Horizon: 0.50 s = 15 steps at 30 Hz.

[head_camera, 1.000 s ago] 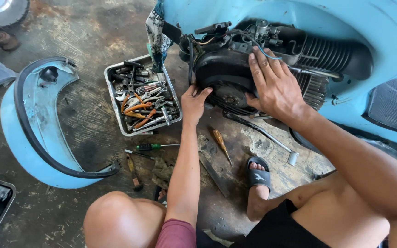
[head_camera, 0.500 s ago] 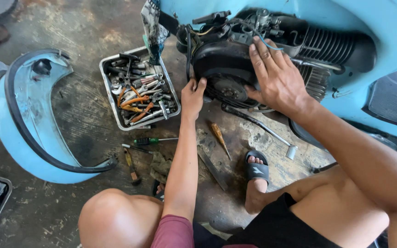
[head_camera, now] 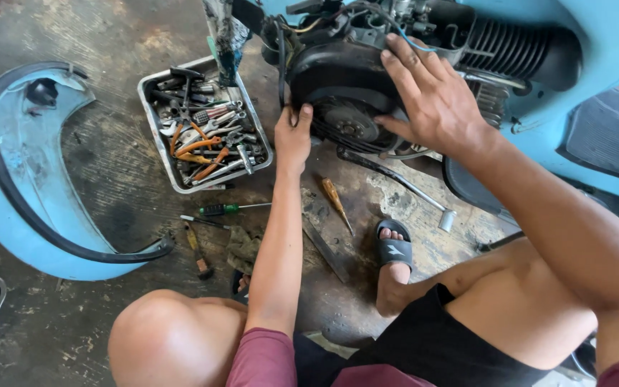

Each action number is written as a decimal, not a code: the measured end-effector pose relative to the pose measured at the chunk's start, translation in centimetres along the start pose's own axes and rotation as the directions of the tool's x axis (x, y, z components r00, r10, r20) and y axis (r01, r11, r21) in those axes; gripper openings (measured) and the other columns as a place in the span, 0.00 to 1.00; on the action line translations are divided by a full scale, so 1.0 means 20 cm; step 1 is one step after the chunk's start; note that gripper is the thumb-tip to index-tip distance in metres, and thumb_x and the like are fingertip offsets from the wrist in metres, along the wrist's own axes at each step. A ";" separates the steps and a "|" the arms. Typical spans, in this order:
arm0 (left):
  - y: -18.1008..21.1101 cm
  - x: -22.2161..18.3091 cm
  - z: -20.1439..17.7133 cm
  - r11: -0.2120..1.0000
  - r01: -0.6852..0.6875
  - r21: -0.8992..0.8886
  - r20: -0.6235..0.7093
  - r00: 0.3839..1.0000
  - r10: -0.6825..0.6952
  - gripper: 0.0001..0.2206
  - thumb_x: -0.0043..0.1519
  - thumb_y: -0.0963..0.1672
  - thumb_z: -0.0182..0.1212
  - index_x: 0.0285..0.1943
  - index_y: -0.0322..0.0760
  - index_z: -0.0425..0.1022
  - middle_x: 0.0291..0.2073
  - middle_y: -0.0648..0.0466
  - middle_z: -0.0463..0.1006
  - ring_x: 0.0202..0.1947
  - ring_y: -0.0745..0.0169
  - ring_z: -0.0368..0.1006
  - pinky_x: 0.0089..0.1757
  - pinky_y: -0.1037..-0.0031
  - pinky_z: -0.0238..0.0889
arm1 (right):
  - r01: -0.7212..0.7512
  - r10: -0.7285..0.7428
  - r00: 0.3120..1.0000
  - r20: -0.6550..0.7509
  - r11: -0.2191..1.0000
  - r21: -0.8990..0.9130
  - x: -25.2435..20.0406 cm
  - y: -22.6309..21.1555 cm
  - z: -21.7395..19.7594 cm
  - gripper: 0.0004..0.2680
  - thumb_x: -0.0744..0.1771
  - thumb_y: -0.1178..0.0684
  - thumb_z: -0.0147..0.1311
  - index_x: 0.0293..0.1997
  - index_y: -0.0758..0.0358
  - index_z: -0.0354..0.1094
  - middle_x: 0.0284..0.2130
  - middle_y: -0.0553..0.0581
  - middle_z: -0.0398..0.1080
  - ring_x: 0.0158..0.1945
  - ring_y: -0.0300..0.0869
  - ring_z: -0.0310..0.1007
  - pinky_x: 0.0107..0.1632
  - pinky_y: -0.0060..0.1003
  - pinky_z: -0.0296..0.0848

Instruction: The person sits on the floor beside a blue scooter and scrubs a black plastic engine fan cover with a brush, working over its slotted surface. They then align the cover against the engine cooling fan housing and press it into place.

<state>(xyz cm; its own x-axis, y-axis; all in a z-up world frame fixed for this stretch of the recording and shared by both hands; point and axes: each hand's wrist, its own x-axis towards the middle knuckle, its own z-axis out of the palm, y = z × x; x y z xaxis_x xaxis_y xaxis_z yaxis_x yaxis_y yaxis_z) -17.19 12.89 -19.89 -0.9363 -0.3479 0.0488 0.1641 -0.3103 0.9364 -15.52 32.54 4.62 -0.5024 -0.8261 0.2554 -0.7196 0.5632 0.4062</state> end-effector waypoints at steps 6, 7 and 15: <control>0.03 -0.01 0.00 0.992 -0.019 0.125 -0.009 1.000 0.021 0.24 0.65 0.52 0.55 0.56 0.24 0.72 0.47 0.40 0.82 0.43 0.58 0.75 0.47 0.72 0.66 | 0.006 -0.005 1.000 -0.018 0.997 0.071 0.00 0.01 0.00 0.33 0.65 0.42 0.68 0.72 0.77 0.57 0.72 0.71 0.55 0.70 0.63 0.61 0.69 0.52 0.66; 0.02 -0.02 0.00 0.992 -0.026 0.123 -0.007 1.000 0.027 0.24 0.65 0.52 0.55 0.56 0.24 0.72 0.47 0.40 0.82 0.43 0.58 0.75 0.47 0.72 0.66 | 0.006 -0.005 1.000 -0.023 0.998 0.066 -0.01 0.00 0.01 0.33 0.65 0.42 0.68 0.72 0.77 0.57 0.72 0.71 0.55 0.70 0.63 0.61 0.69 0.52 0.66; 0.05 -0.02 0.01 0.996 0.078 0.034 0.002 0.997 -0.078 0.30 0.64 0.53 0.56 0.67 0.25 0.66 0.58 0.38 0.78 0.53 0.52 0.76 0.50 0.70 0.66 | -0.054 0.051 0.998 -0.043 0.995 -0.087 0.02 -0.04 0.08 0.34 0.65 0.37 0.67 0.76 0.67 0.55 0.70 0.71 0.56 0.65 0.62 0.65 0.59 0.49 0.70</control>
<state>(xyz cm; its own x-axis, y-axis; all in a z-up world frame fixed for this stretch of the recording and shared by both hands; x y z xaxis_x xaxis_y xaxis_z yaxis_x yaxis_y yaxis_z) -16.69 12.81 -18.86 -0.9467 -0.3213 -0.0236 0.0802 -0.3060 0.9486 -15.98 31.79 2.97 -0.5173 -0.7966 0.3127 -0.6466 0.6032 0.4669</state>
